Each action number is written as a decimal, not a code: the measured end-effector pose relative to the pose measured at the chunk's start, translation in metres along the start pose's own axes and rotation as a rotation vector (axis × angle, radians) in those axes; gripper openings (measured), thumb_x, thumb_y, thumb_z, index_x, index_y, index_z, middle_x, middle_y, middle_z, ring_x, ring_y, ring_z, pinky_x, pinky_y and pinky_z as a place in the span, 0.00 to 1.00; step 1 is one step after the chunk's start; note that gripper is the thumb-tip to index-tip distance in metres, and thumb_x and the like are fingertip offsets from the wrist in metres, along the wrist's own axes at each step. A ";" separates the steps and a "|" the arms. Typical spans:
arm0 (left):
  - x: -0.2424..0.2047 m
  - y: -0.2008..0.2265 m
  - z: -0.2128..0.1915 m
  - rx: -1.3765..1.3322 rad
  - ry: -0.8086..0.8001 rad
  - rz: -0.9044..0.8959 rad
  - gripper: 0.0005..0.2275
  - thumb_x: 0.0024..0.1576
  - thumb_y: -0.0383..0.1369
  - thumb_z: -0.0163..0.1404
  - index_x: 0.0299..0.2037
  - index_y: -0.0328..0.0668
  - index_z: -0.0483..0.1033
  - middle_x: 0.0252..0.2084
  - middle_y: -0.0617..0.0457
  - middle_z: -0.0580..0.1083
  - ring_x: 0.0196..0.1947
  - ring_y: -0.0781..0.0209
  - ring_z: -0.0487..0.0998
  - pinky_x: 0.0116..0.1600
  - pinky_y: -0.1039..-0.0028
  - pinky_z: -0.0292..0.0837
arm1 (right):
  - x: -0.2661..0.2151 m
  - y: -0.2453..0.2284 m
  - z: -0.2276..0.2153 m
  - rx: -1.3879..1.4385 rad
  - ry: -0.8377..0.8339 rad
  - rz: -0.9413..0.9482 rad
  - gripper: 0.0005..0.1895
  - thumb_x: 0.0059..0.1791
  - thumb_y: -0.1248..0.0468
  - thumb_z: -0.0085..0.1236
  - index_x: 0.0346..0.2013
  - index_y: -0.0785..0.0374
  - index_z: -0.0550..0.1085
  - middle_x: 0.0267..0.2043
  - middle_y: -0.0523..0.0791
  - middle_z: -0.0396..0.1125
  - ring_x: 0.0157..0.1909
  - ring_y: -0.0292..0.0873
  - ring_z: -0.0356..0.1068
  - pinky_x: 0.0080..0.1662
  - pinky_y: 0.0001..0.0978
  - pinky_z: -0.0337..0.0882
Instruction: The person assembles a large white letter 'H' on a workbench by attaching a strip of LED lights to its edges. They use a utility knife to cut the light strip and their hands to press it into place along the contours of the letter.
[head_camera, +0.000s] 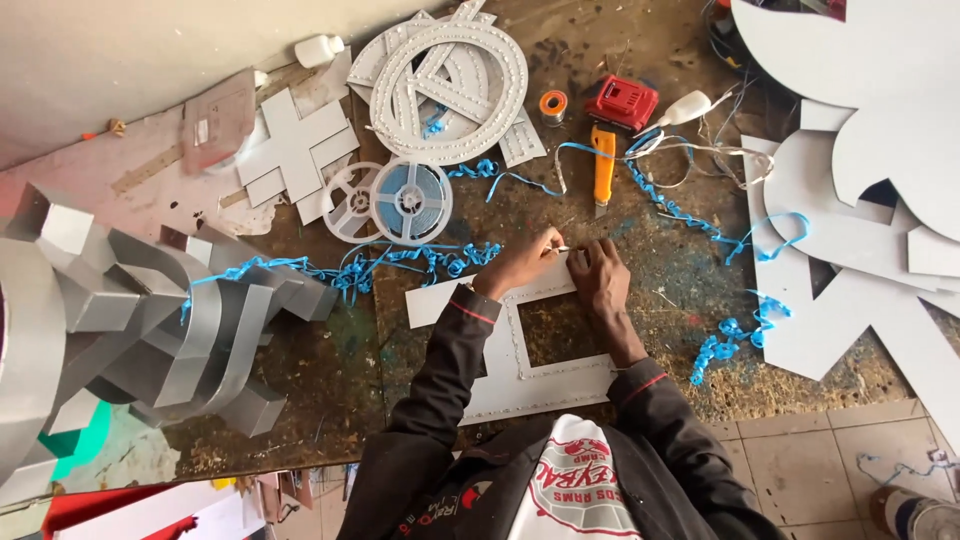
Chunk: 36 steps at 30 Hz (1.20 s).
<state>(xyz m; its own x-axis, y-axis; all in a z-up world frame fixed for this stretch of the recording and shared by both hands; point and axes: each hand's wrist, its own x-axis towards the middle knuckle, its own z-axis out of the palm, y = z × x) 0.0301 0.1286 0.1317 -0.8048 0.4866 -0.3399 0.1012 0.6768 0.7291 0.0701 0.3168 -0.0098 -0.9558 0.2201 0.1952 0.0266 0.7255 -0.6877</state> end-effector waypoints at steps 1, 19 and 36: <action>-0.014 0.019 -0.010 -0.015 -0.026 -0.002 0.12 0.72 0.38 0.46 0.61 0.45 0.71 0.59 0.24 0.80 0.62 0.19 0.80 0.63 0.35 0.77 | 0.000 0.003 0.003 0.001 0.007 -0.029 0.12 0.53 0.48 0.69 0.44 0.48 0.79 0.42 0.42 0.69 0.43 0.56 0.80 0.42 0.53 0.81; -0.001 -0.003 0.002 -0.092 -0.070 0.026 0.17 0.66 0.45 0.56 0.56 0.43 0.75 0.42 0.36 0.81 0.46 0.34 0.85 0.50 0.46 0.76 | -0.012 0.002 -0.001 0.008 0.082 -0.075 0.10 0.49 0.58 0.67 0.41 0.56 0.75 0.44 0.46 0.68 0.48 0.60 0.78 0.43 0.55 0.80; 0.004 -0.054 0.063 -0.191 -0.015 0.097 0.08 0.75 0.38 0.48 0.49 0.43 0.70 0.34 0.42 0.72 0.30 0.46 0.73 0.41 0.49 0.69 | -0.024 0.009 -0.017 0.069 -0.042 -0.085 0.15 0.49 0.63 0.64 0.50 0.56 0.75 0.39 0.46 0.69 0.45 0.58 0.77 0.44 0.57 0.78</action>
<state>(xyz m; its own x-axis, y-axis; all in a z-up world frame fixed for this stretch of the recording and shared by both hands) 0.0578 0.1288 0.0530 -0.7877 0.5534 -0.2706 0.0637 0.5102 0.8577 0.0985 0.3287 -0.0090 -0.9652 0.1313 0.2260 -0.0736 0.6931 -0.7171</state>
